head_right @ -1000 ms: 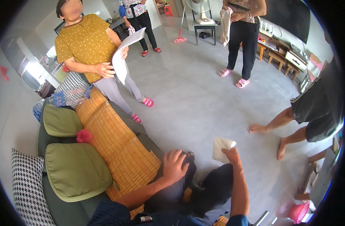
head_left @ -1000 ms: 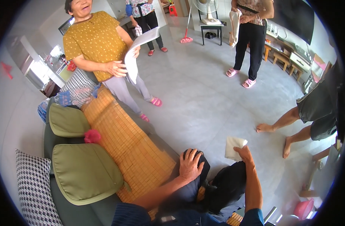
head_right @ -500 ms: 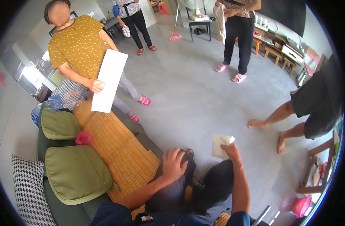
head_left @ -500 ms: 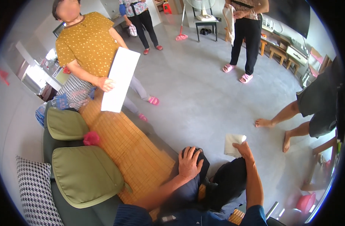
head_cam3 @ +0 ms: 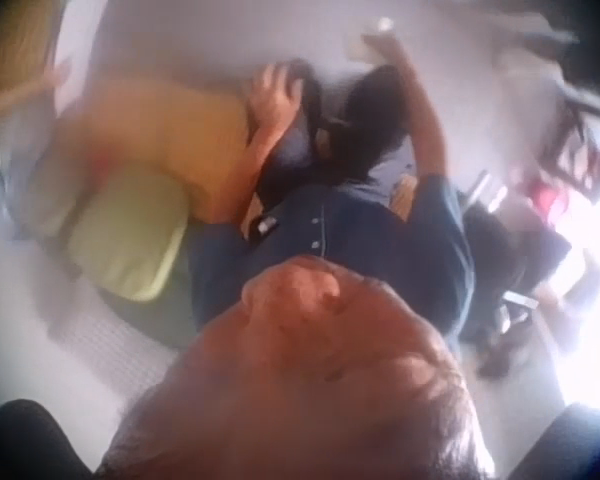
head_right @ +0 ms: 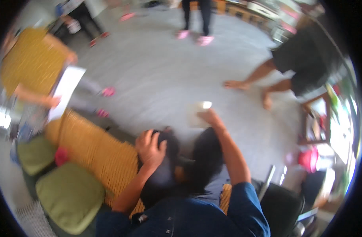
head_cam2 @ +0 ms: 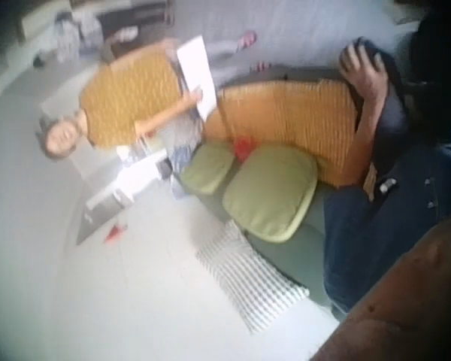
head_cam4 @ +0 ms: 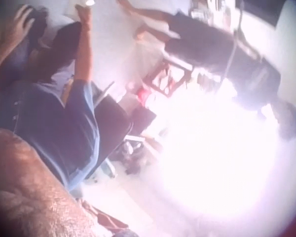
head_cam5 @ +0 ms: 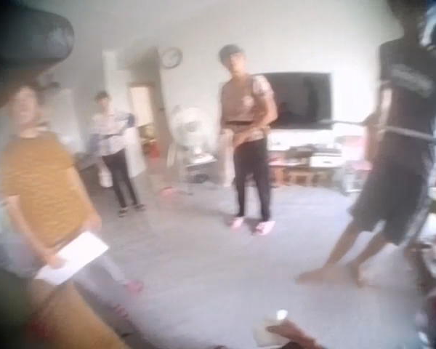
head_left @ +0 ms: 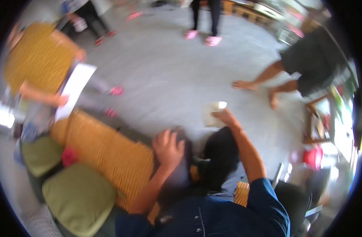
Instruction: The person assembles a flat mop by attaching the rectangular mop head to the pole by hand and then wipes a wall using the assembled mop.
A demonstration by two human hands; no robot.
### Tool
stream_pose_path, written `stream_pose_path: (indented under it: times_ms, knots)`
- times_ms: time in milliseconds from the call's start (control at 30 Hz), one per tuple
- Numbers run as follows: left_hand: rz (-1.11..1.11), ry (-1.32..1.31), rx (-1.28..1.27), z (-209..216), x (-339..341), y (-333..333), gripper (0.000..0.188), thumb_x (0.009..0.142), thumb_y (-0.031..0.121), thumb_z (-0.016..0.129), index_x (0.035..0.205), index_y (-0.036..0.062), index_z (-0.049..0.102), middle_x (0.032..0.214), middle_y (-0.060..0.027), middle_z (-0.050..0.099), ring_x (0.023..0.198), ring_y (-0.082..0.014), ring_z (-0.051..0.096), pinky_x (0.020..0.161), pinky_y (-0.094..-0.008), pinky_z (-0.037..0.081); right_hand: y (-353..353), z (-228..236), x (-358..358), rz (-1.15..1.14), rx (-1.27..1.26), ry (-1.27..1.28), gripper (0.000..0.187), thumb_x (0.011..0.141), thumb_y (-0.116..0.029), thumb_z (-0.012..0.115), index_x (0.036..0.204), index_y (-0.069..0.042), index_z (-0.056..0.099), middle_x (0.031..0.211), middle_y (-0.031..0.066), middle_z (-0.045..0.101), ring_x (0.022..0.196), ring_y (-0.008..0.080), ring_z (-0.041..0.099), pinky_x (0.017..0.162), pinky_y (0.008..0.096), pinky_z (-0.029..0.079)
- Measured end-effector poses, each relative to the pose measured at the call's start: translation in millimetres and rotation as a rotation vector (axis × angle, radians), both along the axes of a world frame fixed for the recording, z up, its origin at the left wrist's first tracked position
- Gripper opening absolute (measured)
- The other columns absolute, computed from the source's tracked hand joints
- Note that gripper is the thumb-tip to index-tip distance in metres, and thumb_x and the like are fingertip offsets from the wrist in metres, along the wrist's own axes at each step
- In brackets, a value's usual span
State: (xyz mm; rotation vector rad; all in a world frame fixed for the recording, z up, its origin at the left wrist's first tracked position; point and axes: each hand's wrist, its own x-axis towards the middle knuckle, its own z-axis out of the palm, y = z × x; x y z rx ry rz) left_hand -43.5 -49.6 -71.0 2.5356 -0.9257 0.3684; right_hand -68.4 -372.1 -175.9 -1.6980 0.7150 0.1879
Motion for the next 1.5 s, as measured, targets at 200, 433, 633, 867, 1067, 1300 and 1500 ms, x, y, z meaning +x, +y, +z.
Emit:
stream_pose_path:
  times_ms: [200, 433, 633, 867, 1067, 1300, 1500]
  knots:
    - [-0.035, -0.127, -0.016, -12, -5, 8, 0.038, 0.088, 0.033, 0.070, 0.111, 0.0021, 0.067, 0.126, -0.0152, 0.059, 0.118, -0.0382, 0.054, 0.098, -0.0517, 0.042, 13, -31, 15, -0.054, -0.189, -0.083, 0.048, 0.074, -0.029, 0.077, 0.113, -0.002, 0.072, 0.101, 0.0181, 0.073, 0.093, 0.0307, 0.071, 0.082, 0.0411, 0.056]
    - [-0.021, -0.119, 0.038, -32, -10, 18, 0.042, 0.089, 0.036, 0.069, 0.112, 0.0004, 0.066, 0.132, -0.0146, 0.056, 0.126, -0.0368, 0.049, 0.106, -0.0536, 0.037, 21, 2, 3, -0.126, -0.199, -0.002, 0.042, 0.068, -0.026, 0.077, 0.099, 0.003, 0.073, 0.080, 0.0160, 0.071, 0.070, 0.0257, 0.069, 0.060, 0.0381, 0.054]
    - [0.000, -0.110, 0.084, -30, -3, 22, 0.043, 0.091, 0.037, 0.067, 0.114, 0.0003, 0.065, 0.133, -0.0152, 0.055, 0.127, -0.0362, 0.048, 0.106, -0.0530, 0.037, 25, 1, 13, -0.108, -0.183, 0.001, 0.040, 0.068, -0.024, 0.077, 0.100, 0.002, 0.074, 0.079, 0.0151, 0.071, 0.069, 0.0250, 0.069, 0.061, 0.0381, 0.054]
    - [0.025, -0.130, 0.114, -40, 1, 27, 0.042, 0.092, 0.037, 0.065, 0.115, 0.0011, 0.064, 0.134, -0.0154, 0.054, 0.127, -0.0363, 0.048, 0.107, -0.0525, 0.036, 27, 6, 14, -0.100, -0.115, -0.080, 0.042, 0.070, -0.022, 0.075, 0.105, 0.001, 0.072, 0.088, 0.0149, 0.071, 0.078, 0.0232, 0.069, 0.064, 0.0374, 0.054]
    - [0.025, -0.107, 0.104, -38, -4, 23, 0.041, 0.092, 0.035, 0.065, 0.114, 0.0007, 0.064, 0.134, -0.0149, 0.054, 0.128, -0.0360, 0.046, 0.108, -0.0530, 0.034, 23, -2, 12, -0.101, -0.131, -0.067, 0.041, 0.069, -0.022, 0.075, 0.102, 0.003, 0.072, 0.083, 0.0137, 0.070, 0.073, 0.0238, 0.067, 0.063, 0.0375, 0.053]
    - [0.030, -0.104, 0.081, -28, -9, 19, 0.041, 0.090, 0.034, 0.067, 0.112, -0.0008, 0.065, 0.133, -0.0160, 0.054, 0.128, -0.0362, 0.046, 0.107, -0.0535, 0.034, 21, 1, 11, -0.059, -0.140, -0.072, 0.042, 0.070, -0.023, 0.074, 0.103, 0.003, 0.072, 0.086, 0.0160, 0.071, 0.078, 0.0255, 0.068, 0.069, 0.0378, 0.054]
    - [0.001, -0.065, 0.041, -34, -11, 12, 0.042, 0.087, 0.033, 0.070, 0.110, -0.0013, 0.066, 0.131, -0.0170, 0.054, 0.128, -0.0377, 0.045, 0.108, -0.0546, 0.033, 13, -22, 5, -0.101, -0.136, -0.103, 0.046, 0.070, -0.024, 0.074, 0.107, 0.004, 0.071, 0.095, 0.0185, 0.072, 0.088, 0.0275, 0.069, 0.076, 0.0390, 0.055]
